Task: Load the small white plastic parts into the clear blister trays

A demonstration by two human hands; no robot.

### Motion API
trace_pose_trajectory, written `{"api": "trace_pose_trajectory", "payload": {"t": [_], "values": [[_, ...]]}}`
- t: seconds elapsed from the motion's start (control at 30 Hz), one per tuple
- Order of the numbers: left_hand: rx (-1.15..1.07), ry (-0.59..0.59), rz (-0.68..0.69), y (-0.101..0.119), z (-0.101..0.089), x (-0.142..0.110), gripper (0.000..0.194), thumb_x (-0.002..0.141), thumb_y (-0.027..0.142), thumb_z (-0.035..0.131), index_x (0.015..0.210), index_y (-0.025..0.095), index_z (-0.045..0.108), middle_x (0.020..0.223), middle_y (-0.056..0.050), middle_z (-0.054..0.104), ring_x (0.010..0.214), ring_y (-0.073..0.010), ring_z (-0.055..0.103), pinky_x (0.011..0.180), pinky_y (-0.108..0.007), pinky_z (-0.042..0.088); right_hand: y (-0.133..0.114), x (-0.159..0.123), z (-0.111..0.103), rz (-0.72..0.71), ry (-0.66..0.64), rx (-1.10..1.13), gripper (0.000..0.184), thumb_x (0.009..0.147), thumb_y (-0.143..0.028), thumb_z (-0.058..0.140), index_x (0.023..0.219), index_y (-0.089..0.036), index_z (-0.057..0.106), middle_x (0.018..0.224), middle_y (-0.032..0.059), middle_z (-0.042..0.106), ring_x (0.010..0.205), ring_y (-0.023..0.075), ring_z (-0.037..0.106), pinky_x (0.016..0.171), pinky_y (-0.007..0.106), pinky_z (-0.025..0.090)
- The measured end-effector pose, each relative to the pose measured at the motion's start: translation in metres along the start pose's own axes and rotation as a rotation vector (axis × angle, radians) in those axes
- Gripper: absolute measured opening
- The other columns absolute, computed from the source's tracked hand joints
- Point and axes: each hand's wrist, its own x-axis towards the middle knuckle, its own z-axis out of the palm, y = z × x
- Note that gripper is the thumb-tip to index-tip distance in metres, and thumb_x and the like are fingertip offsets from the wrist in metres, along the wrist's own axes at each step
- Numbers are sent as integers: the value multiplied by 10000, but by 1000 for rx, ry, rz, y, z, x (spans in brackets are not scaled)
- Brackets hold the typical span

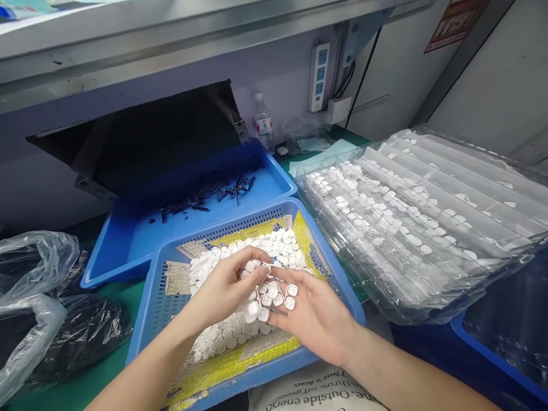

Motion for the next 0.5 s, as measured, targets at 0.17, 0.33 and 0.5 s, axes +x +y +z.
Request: {"api": "trace_pose_trajectory", "payload": {"t": [0.17, 0.33, 0.5], "values": [[-42, 41, -21, 0, -2, 0, 204, 816, 388, 452, 903, 209, 492, 726, 27, 520, 424, -40, 358, 353, -148, 281, 0, 0, 1, -11, -1, -14, 242, 756, -223, 507, 956, -103, 573, 953, 103, 582, 856, 185, 559, 822, 362, 410], [-85, 43, -36, 1, -6, -1, 191, 811, 386, 468, 886, 212, 487, 653, 42, 498, 418, -44, 363, 350, -139, 291, -1, -1, -1, -37, 28, -13, 218, 747, -208, 535, 944, -126, 576, 977, 92, 571, 874, 190, 554, 833, 366, 412], [-53, -3, -53, 0, -11, -4, 187, 816, 392, 458, 892, 227, 500, 530, 70, 410, 391, -51, 347, 343, -135, 281, 0, 0, -3, -82, 57, -29, 224, 760, -221, 513, 952, -131, 584, 997, 102, 567, 892, 192, 546, 823, 370, 420]]}}
